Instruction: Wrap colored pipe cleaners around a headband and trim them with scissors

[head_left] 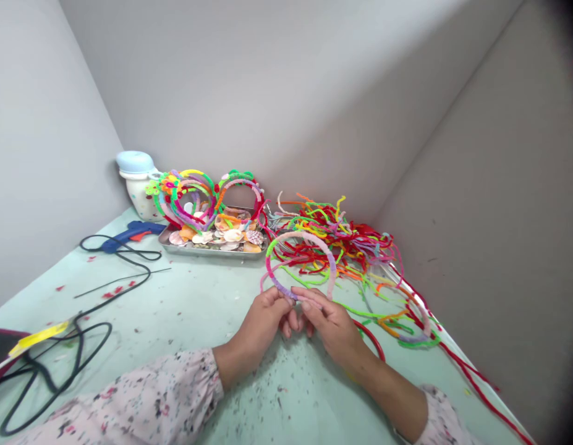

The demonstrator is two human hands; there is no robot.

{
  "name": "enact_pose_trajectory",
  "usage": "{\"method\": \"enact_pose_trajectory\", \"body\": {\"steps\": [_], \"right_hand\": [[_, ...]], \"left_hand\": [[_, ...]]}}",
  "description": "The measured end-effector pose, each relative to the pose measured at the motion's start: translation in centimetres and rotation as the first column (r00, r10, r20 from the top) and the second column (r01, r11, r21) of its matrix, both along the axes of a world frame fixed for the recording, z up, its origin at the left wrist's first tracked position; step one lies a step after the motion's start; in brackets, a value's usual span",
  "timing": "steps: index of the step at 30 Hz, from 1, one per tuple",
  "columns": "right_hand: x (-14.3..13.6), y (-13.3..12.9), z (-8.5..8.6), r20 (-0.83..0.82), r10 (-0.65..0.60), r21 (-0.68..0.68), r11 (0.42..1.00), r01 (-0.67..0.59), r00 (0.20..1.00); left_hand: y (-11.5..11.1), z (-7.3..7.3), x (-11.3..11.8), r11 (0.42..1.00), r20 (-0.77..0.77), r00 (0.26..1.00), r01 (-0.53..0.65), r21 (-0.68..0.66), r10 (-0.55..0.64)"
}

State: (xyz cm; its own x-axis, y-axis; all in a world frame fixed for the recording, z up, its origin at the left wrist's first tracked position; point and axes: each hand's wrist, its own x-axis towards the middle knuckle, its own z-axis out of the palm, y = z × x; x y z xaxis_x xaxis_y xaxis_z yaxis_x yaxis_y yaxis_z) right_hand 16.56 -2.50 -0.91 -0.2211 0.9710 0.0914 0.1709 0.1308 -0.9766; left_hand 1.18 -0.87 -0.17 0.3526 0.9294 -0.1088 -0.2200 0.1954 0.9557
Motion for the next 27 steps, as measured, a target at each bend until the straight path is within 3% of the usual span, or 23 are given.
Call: {"method": "enact_pose_trajectory", "body": {"steps": [12,27], "right_hand": [[0.15,0.01,-0.12,0.084,0.014,0.087,0.996,-0.021,0.996],[-0.22,-0.23,0.46,0.09,0.018,0.059,0.998,-0.023,0.996]], "left_hand": [[-0.12,0.24,-0.05,1.0,0.006,1.0,-0.015,0.004,0.015],[0.02,0.58,-0.09,0.999,0.024,1.0,0.006,-0.036,-0.006]]}}
